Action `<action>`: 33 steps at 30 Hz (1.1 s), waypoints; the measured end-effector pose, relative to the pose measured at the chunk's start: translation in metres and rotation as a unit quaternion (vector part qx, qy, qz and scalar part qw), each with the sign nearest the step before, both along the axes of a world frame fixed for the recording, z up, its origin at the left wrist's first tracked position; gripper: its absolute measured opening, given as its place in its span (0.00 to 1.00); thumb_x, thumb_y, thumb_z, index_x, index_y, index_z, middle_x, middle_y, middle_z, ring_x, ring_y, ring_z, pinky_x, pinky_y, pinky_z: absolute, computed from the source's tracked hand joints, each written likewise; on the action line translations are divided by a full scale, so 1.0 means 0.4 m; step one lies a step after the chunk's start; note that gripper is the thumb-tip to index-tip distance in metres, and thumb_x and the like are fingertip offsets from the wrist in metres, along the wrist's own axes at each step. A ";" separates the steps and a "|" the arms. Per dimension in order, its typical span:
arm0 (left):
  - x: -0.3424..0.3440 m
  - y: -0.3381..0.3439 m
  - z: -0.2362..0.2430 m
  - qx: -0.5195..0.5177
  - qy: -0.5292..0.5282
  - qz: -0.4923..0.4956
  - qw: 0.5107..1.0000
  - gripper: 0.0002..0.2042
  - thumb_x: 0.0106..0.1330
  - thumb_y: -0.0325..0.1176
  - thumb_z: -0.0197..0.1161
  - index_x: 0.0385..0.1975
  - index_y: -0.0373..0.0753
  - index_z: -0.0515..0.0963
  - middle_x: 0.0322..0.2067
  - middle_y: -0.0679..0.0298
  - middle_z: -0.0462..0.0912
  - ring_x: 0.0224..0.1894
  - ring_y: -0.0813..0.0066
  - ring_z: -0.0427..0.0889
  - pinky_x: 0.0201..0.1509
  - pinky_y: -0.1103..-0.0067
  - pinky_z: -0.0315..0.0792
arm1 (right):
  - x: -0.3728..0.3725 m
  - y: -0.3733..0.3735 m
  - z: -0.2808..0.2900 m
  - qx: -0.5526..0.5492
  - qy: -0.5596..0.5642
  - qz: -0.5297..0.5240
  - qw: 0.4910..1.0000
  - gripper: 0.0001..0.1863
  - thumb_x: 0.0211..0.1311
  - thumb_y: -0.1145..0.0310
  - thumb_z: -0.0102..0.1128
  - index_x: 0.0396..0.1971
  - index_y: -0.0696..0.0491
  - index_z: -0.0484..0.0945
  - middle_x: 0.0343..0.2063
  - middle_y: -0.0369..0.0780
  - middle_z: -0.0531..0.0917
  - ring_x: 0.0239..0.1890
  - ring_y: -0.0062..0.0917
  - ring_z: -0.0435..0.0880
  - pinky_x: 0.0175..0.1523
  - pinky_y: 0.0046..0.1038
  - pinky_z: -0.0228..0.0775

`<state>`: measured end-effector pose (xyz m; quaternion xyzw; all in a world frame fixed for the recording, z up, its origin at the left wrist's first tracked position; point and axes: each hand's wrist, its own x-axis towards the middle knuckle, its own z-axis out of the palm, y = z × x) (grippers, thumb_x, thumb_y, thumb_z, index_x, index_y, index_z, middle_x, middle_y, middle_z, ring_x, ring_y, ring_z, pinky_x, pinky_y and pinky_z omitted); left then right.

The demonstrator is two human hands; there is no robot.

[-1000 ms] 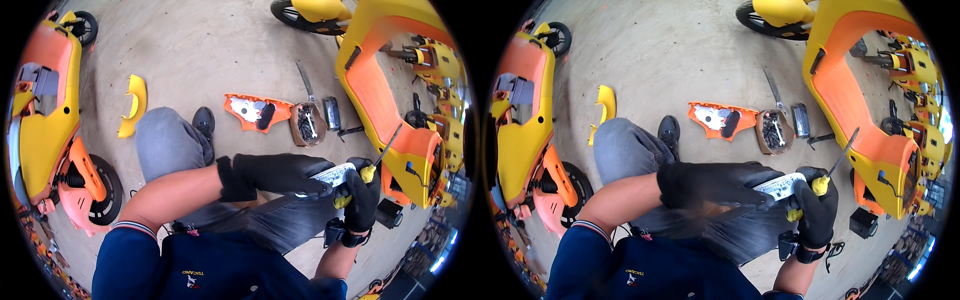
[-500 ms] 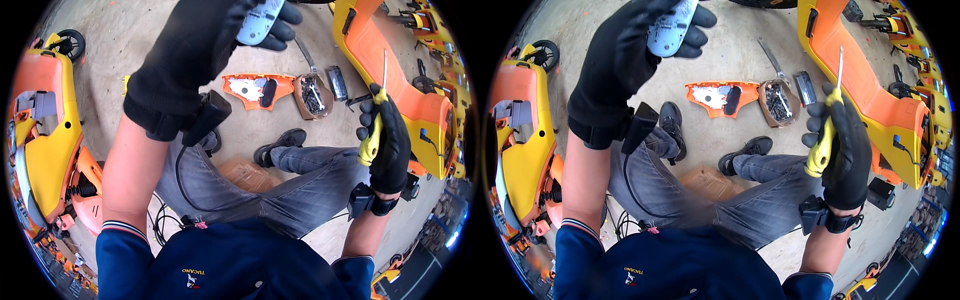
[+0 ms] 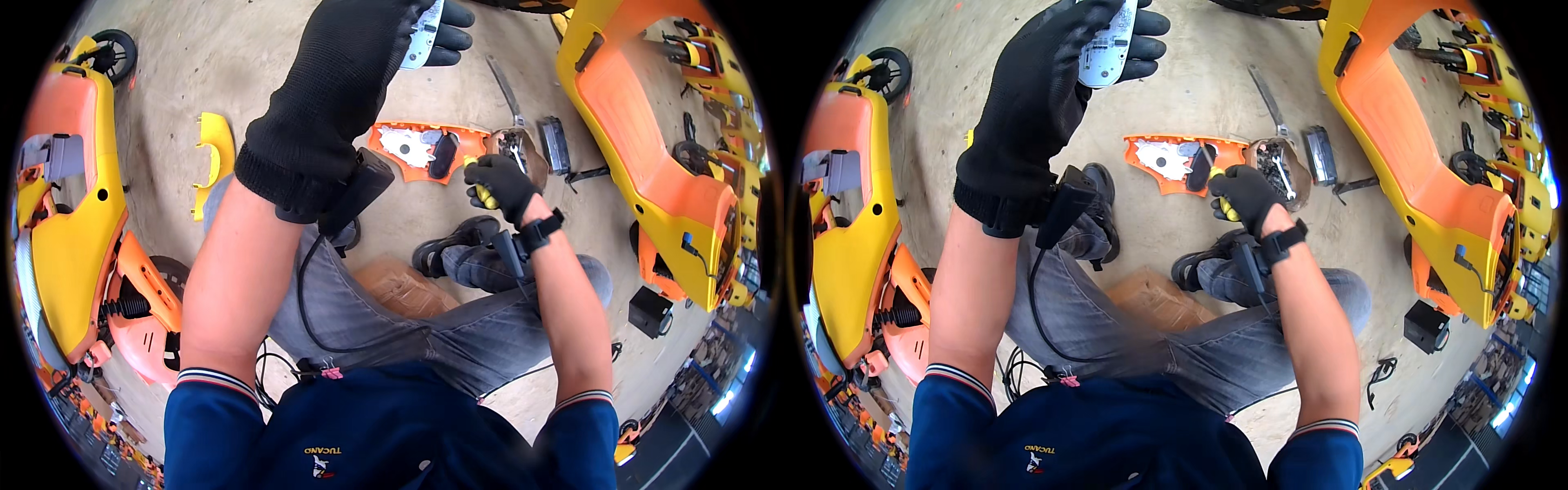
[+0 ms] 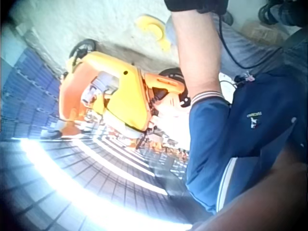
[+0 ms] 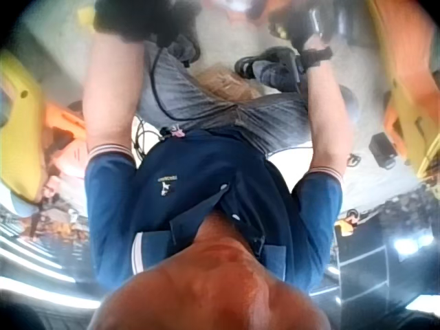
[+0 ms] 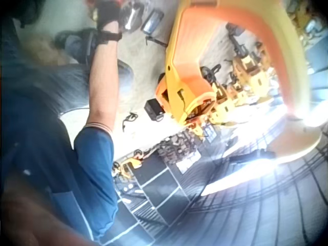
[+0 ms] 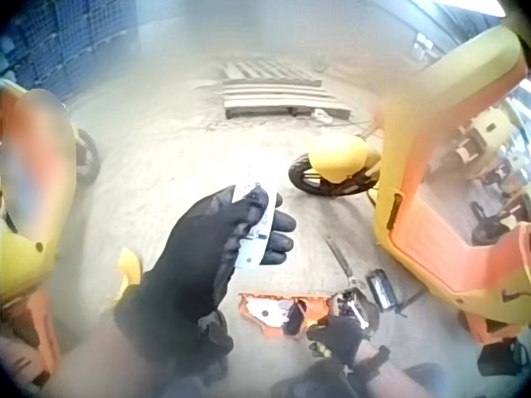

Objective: The person sits on the floor and uses a screwdriver to remove screws from a white electronic component. They then use the screwdriver to pry open the component's casing and separate the parts.

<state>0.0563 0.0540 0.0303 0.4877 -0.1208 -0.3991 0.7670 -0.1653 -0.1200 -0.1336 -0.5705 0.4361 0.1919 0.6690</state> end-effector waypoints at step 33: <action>0.018 0.006 -0.010 -0.101 0.022 -0.072 0.992 0.35 0.80 0.59 0.36 0.59 0.28 0.73 0.41 0.54 0.86 0.34 0.70 0.86 0.41 0.74 0.82 | -0.047 -0.016 -0.303 0.014 0.016 0.009 1.000 0.13 0.70 0.60 0.60 0.32 0.55 0.81 0.22 0.35 0.78 0.20 0.21 0.75 0.25 0.27 0.70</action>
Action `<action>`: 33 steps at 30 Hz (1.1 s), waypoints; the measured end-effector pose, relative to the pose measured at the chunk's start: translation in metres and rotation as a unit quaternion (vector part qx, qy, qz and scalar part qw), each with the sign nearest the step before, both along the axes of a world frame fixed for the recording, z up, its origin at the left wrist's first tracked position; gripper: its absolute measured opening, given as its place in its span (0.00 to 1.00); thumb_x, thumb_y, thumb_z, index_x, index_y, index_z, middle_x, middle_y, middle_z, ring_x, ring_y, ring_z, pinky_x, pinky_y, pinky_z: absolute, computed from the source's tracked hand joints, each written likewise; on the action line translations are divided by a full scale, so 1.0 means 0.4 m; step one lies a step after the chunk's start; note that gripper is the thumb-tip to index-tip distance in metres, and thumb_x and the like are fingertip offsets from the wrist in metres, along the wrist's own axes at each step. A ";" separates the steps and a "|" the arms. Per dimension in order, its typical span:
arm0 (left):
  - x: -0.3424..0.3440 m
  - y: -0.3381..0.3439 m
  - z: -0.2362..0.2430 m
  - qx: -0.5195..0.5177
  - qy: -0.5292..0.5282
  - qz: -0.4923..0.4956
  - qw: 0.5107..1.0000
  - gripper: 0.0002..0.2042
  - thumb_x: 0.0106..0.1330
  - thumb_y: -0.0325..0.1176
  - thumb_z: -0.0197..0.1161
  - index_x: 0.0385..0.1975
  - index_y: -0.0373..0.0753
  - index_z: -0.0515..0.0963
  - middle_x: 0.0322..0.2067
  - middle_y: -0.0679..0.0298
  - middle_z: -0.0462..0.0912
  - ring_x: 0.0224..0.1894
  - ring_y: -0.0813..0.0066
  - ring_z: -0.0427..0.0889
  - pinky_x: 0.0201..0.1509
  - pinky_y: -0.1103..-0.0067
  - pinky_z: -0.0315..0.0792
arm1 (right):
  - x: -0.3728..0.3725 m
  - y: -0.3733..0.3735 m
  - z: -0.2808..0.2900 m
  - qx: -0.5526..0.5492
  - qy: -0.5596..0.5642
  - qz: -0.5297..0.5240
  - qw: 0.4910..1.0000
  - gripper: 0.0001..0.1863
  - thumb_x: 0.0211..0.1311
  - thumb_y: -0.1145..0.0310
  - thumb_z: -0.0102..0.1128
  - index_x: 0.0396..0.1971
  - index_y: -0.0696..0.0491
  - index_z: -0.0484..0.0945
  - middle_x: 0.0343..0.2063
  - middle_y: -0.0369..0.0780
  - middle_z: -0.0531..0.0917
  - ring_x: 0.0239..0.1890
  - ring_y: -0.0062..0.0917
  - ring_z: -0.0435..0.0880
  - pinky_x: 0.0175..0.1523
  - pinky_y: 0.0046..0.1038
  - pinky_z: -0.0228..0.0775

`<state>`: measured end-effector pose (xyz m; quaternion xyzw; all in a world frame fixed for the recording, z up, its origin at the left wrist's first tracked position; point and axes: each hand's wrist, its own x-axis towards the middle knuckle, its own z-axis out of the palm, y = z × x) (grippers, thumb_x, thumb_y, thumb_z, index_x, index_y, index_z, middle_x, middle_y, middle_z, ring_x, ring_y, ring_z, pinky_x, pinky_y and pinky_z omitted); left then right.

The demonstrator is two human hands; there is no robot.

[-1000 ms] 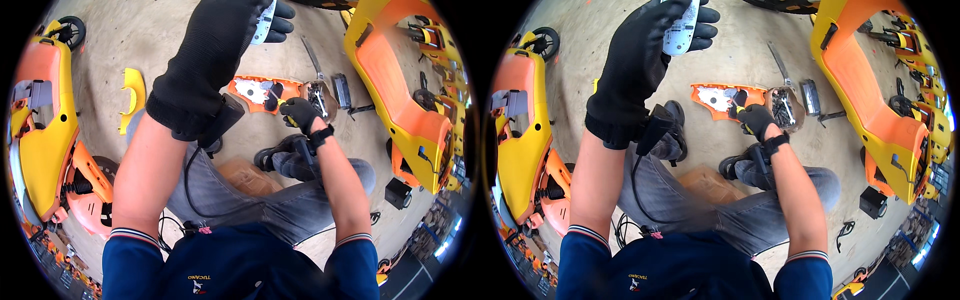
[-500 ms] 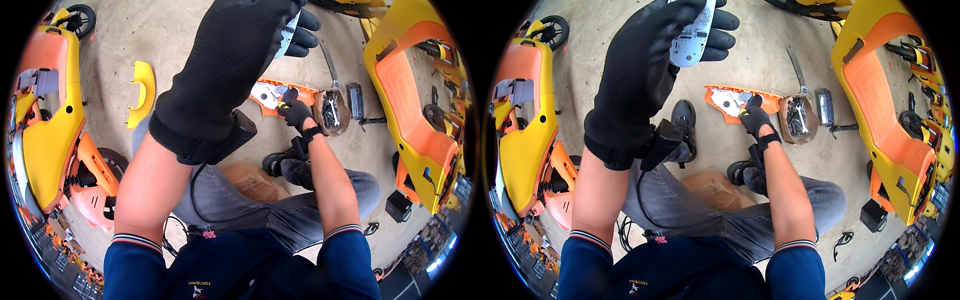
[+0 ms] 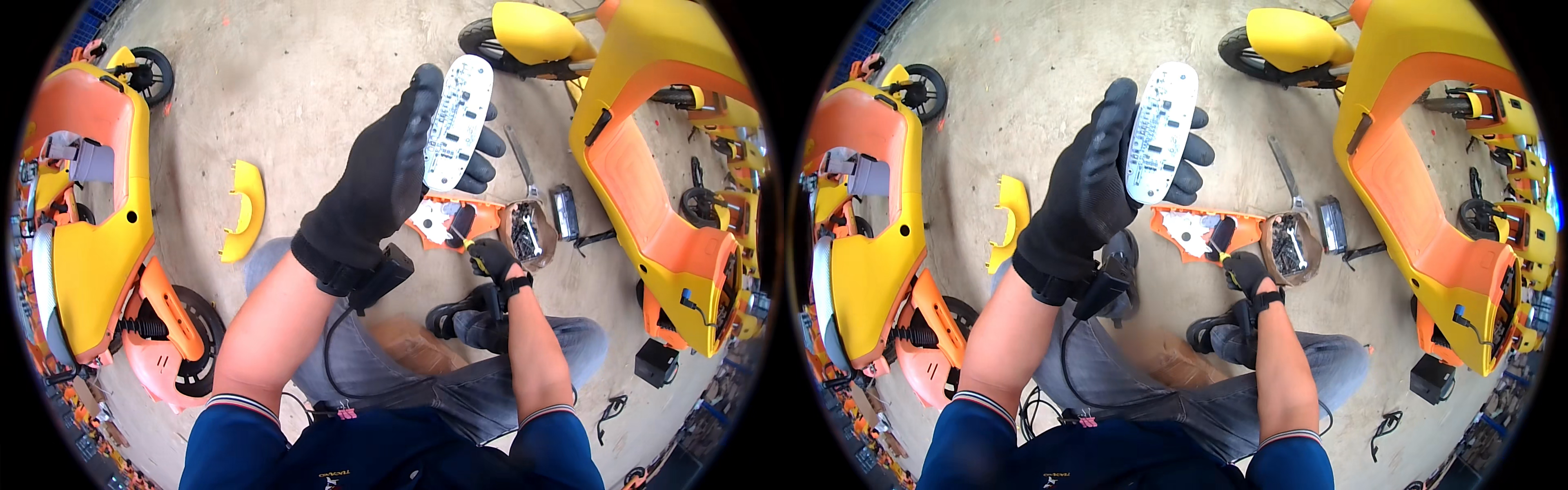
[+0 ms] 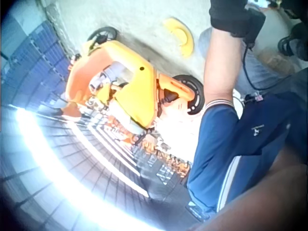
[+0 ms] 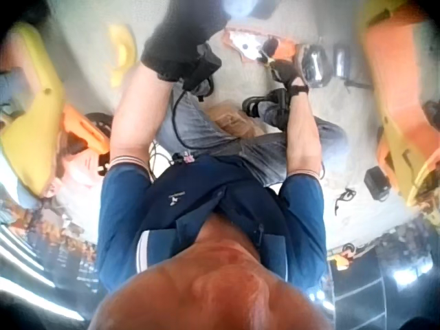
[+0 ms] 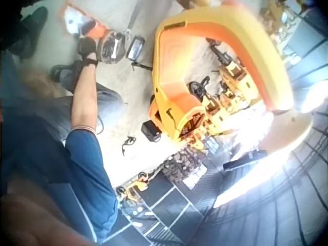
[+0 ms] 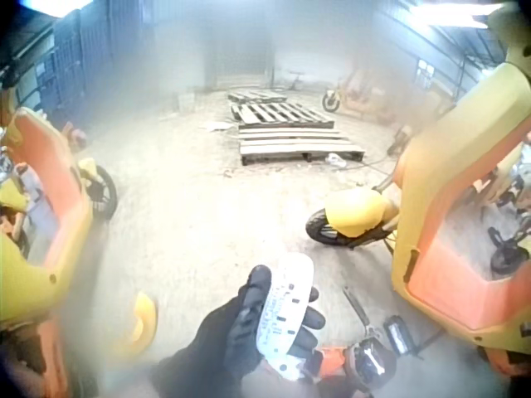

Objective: The person sits on the floor and uses a screwdriver to remove screws from a white electronic component. They then use the screwdriver to pry open the component's casing and separate the parts.

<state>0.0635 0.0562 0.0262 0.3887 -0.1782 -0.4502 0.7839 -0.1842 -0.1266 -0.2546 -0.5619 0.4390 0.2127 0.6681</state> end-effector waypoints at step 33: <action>-0.034 -0.003 -0.026 0.098 -0.116 0.009 0.988 0.21 0.75 0.40 0.60 0.58 0.29 0.75 0.42 0.57 0.86 0.41 0.70 0.87 0.48 0.75 0.82 | -0.068 0.059 -0.162 -0.142 -0.020 -0.212 0.967 0.10 0.60 0.65 0.70 0.36 0.54 0.82 0.20 0.34 0.78 0.18 0.22 0.76 0.25 0.29 0.68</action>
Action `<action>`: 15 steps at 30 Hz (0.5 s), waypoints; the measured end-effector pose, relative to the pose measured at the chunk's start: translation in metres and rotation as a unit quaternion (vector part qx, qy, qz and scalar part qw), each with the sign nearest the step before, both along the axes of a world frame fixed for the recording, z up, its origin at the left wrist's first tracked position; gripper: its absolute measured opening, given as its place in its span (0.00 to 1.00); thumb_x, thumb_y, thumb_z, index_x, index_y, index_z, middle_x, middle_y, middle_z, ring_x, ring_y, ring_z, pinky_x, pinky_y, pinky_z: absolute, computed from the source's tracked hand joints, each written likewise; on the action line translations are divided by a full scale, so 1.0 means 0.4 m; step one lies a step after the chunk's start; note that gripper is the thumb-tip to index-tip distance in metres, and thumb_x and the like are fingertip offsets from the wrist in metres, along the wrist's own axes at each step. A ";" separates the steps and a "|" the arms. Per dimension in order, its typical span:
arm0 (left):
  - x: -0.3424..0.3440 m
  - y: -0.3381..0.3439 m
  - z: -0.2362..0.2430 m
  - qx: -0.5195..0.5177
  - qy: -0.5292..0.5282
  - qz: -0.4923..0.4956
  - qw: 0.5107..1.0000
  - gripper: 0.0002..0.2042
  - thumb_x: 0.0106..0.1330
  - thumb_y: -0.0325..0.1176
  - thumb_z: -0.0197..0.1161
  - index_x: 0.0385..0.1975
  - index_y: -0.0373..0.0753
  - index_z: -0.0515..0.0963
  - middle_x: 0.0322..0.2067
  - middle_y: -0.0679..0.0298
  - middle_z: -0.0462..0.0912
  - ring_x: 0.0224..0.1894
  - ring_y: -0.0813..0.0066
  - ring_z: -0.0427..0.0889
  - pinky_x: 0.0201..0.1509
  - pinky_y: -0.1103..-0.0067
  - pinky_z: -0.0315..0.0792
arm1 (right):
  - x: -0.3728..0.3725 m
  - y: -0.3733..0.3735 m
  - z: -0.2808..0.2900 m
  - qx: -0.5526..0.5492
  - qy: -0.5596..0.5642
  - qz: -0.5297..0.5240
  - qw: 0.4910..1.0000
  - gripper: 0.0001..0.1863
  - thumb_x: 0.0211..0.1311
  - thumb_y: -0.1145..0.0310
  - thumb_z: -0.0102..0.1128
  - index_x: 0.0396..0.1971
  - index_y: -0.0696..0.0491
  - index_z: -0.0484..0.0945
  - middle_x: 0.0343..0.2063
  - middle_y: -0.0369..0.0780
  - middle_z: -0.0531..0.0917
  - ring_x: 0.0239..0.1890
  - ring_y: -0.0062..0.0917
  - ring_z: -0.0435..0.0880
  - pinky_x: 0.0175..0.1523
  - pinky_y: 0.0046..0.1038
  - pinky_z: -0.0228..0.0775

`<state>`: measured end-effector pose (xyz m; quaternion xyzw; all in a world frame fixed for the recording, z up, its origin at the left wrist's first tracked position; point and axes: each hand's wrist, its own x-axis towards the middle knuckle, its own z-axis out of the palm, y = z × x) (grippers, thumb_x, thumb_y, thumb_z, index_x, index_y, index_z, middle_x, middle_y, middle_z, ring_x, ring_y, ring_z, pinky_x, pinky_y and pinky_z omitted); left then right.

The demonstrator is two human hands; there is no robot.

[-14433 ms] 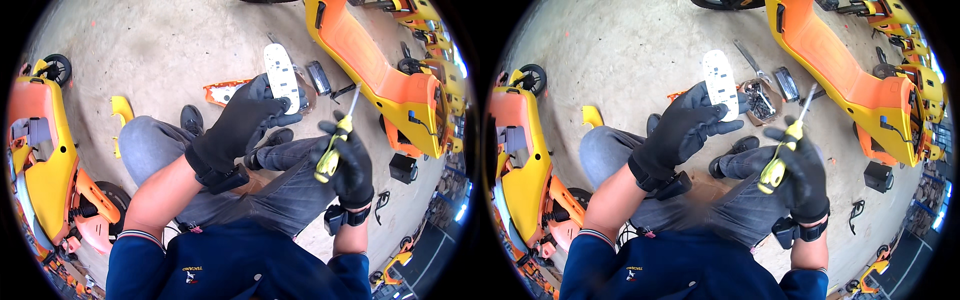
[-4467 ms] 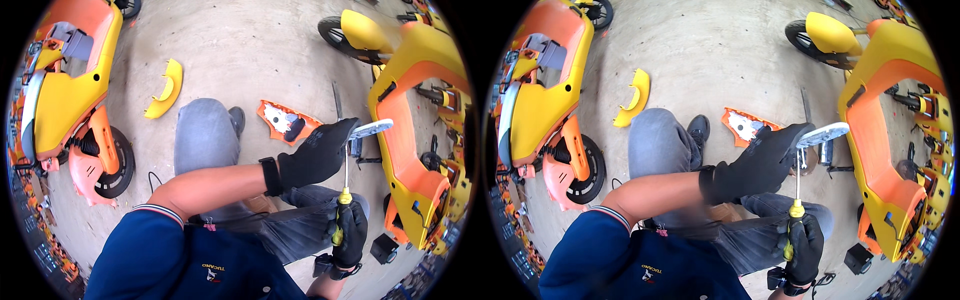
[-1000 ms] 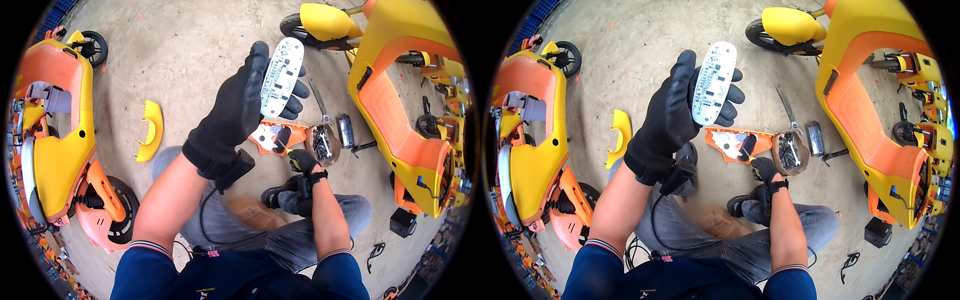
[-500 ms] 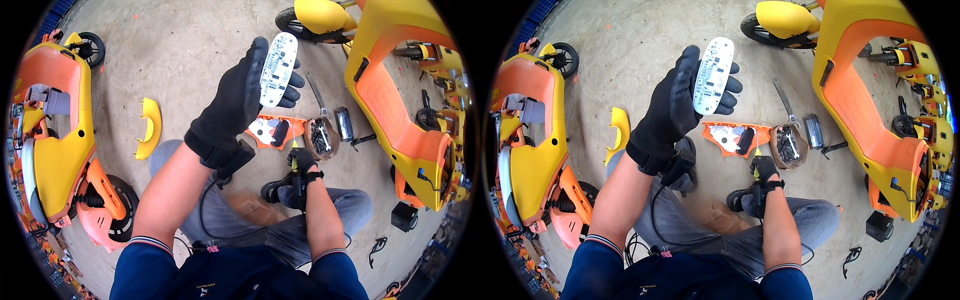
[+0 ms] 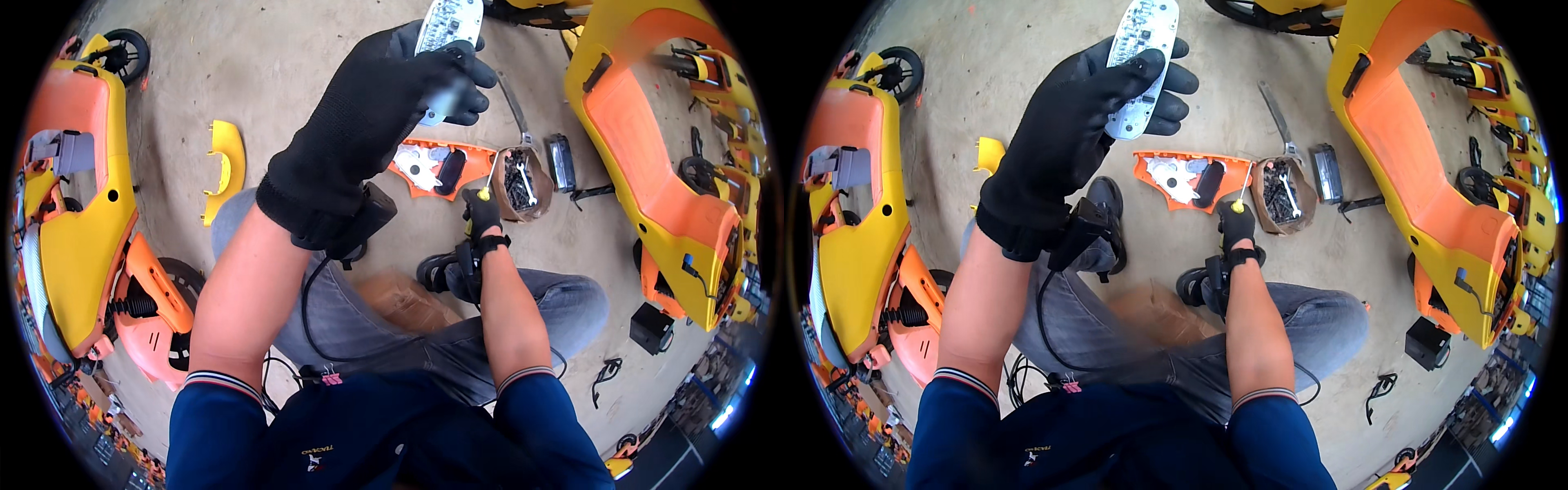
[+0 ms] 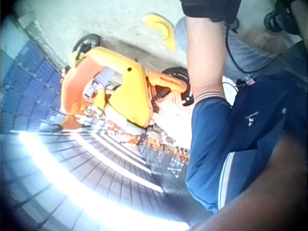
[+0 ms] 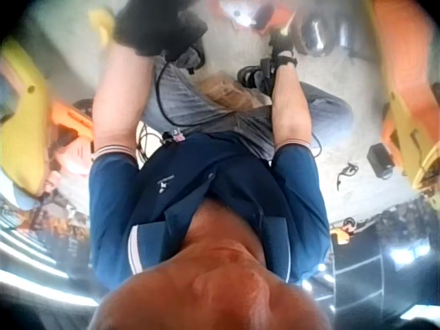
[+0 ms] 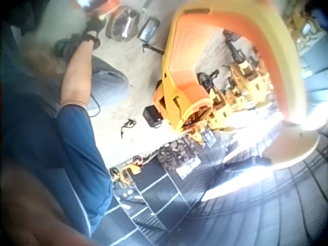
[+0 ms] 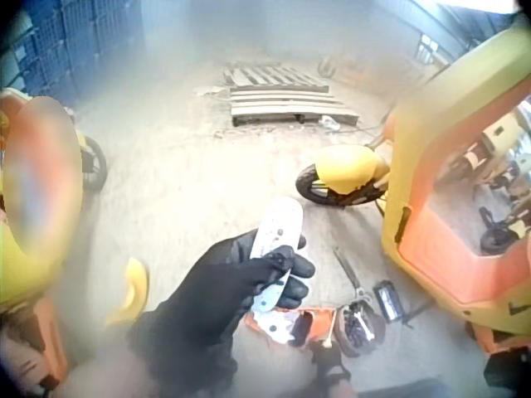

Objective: The person sits on the floor and uses a screwdriver to remove screws from a white electronic component. They then use the screwdriver to pry open the component's casing and separate the parts.

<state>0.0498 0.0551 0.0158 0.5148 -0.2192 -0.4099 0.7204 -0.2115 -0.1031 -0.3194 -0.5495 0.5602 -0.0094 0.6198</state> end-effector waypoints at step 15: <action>0.002 0.035 0.010 -0.111 -0.039 -0.002 0.993 0.19 0.79 0.37 0.50 0.60 0.29 0.73 0.50 0.50 0.83 0.48 0.62 0.87 0.54 0.70 0.82 | 0.118 -0.023 -0.177 -0.120 0.063 0.125 0.983 0.24 0.57 0.61 0.71 0.53 0.55 0.81 0.35 0.42 0.88 0.35 0.28 0.87 0.42 0.31 0.78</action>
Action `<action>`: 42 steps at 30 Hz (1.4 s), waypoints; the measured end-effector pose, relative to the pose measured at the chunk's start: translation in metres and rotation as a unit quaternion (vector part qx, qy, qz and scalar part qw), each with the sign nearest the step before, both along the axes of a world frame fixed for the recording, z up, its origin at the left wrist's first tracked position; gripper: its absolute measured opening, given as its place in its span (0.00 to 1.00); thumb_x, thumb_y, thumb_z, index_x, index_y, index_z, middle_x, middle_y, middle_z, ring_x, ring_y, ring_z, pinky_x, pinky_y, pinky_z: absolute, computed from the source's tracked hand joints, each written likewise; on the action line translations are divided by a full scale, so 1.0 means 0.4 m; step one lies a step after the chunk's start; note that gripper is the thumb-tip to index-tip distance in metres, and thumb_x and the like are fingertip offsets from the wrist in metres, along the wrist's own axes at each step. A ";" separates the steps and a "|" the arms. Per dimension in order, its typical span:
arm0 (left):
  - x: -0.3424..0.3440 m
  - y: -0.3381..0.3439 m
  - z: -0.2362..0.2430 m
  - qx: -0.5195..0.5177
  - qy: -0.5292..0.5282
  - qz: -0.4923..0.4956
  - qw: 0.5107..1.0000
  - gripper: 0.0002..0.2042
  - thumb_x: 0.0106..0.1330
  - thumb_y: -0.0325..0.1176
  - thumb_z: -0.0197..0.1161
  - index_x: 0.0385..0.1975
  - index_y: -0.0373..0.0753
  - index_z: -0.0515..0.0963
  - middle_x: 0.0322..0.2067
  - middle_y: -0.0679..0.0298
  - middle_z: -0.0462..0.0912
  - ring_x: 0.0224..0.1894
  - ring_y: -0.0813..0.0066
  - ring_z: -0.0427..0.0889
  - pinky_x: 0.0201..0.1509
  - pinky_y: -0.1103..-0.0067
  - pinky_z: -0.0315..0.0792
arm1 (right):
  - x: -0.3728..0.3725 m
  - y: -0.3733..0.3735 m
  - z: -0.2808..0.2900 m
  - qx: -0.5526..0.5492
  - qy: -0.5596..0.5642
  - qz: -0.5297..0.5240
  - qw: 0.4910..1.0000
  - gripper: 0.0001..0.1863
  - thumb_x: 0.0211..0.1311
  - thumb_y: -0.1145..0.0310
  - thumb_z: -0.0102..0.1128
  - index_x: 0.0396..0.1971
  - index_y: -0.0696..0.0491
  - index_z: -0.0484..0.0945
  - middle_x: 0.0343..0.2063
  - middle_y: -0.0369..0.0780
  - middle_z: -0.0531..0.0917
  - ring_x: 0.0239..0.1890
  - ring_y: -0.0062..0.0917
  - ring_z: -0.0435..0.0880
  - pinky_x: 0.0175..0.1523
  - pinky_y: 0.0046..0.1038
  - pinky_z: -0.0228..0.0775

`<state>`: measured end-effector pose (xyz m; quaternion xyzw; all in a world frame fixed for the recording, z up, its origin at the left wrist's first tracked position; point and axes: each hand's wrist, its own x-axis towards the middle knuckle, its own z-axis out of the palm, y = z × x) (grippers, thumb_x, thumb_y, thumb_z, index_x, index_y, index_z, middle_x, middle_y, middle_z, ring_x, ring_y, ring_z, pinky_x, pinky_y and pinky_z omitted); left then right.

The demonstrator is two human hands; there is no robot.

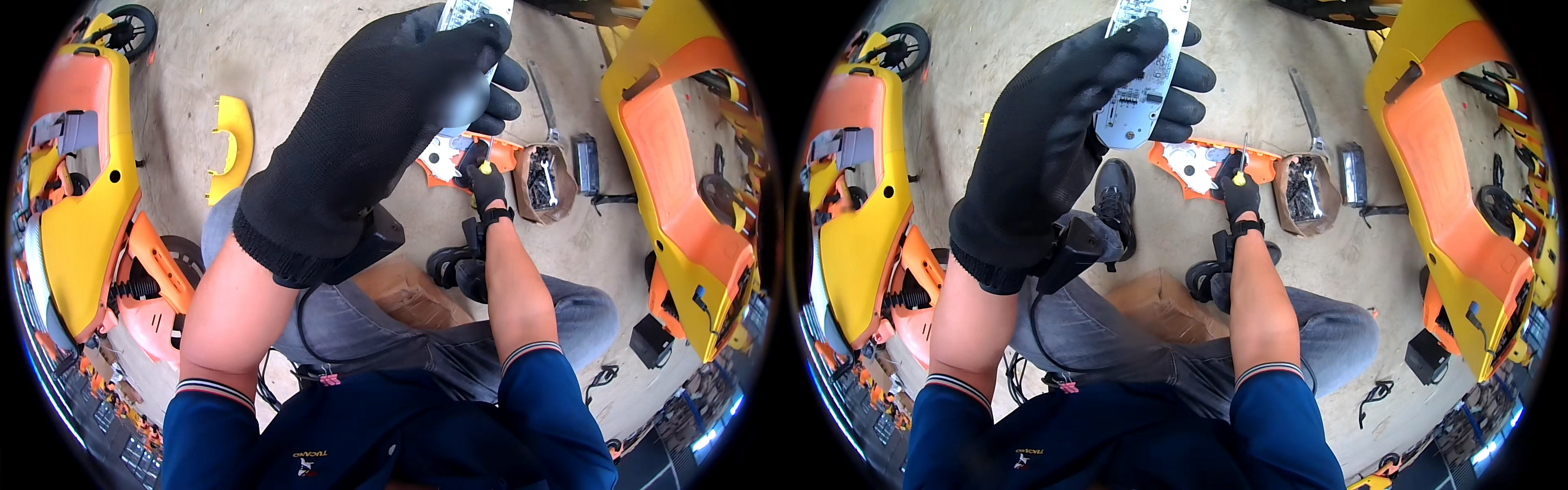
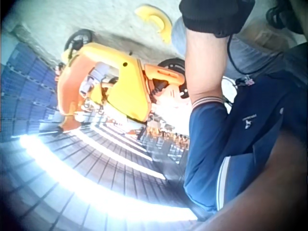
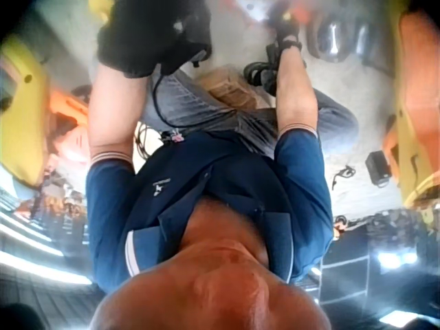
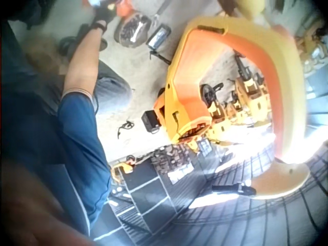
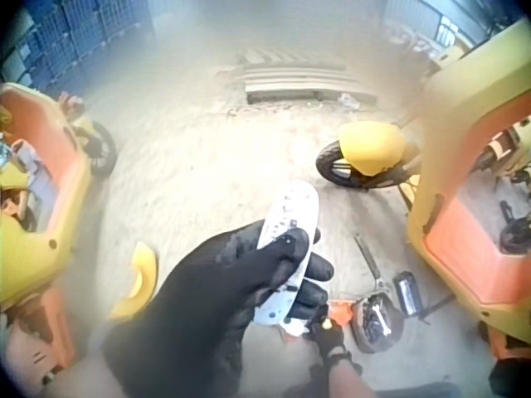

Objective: The person sits on the floor and uses a screwdriver to remove screws from a white electronic component. They then use the screwdriver to pry open the component's casing and separate the parts.

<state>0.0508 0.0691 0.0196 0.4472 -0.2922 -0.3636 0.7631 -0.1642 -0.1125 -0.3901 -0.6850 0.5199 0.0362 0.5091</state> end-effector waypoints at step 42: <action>0.020 0.008 -0.031 0.032 0.034 -0.016 0.999 0.21 0.79 0.39 0.50 0.61 0.28 0.73 0.50 0.51 0.85 0.47 0.65 0.88 0.53 0.71 0.82 | -0.178 0.094 0.061 0.053 0.022 -0.297 0.953 0.14 0.61 0.59 0.66 0.35 0.55 0.85 0.24 0.37 0.84 0.27 0.28 0.81 0.36 0.33 0.71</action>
